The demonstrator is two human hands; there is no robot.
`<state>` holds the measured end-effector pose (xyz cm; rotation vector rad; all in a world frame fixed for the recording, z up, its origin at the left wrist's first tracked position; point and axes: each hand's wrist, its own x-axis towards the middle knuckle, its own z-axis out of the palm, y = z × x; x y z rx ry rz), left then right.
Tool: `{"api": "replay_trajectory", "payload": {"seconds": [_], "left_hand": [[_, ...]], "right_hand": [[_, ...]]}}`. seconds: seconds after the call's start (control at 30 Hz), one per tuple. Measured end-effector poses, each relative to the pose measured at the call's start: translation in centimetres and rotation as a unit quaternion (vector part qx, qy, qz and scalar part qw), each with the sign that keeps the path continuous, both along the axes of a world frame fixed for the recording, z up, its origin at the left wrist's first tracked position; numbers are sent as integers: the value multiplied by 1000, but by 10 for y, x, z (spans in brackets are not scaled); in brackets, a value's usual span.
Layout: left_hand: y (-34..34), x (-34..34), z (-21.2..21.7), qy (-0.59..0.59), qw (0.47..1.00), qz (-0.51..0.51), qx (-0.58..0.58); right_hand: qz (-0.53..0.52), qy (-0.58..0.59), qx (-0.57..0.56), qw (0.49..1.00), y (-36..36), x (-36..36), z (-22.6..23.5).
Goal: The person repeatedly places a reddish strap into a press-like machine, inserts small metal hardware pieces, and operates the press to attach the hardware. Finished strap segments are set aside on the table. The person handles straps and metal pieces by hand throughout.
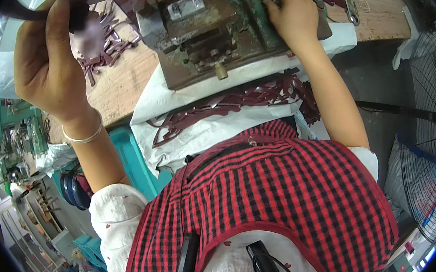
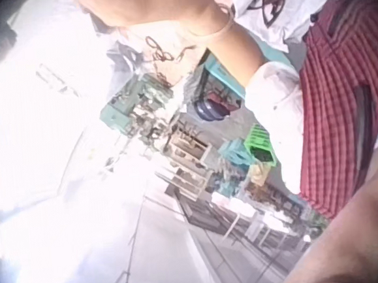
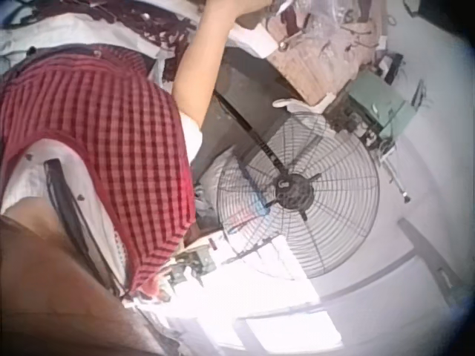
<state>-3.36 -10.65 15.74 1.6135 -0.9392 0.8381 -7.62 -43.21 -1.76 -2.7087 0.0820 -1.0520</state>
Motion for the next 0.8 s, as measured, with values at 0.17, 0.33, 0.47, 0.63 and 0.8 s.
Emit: {"api": "replay_trajectory", "payload": {"seconds": [0.17,0.33,0.47,0.63,0.8], "left_hand": [[26,-5,-28,12,1000,-5,-28],[2,-19,2,27,998,-51,-19],[-7,7,-8,41,996,79,-29],[-14,2,-3,112,992,-8,-51],[-18,7,-4,96,994,16,-39]], "right_hand": [[-13,-1,139,990,-2,-7,10],[110,37,464,878,-4,-8,32],[201,19,435,878,82,-15,101],[275,-23,537,797,124,-1,101],[253,36,557,790,120,-3,117]]}}
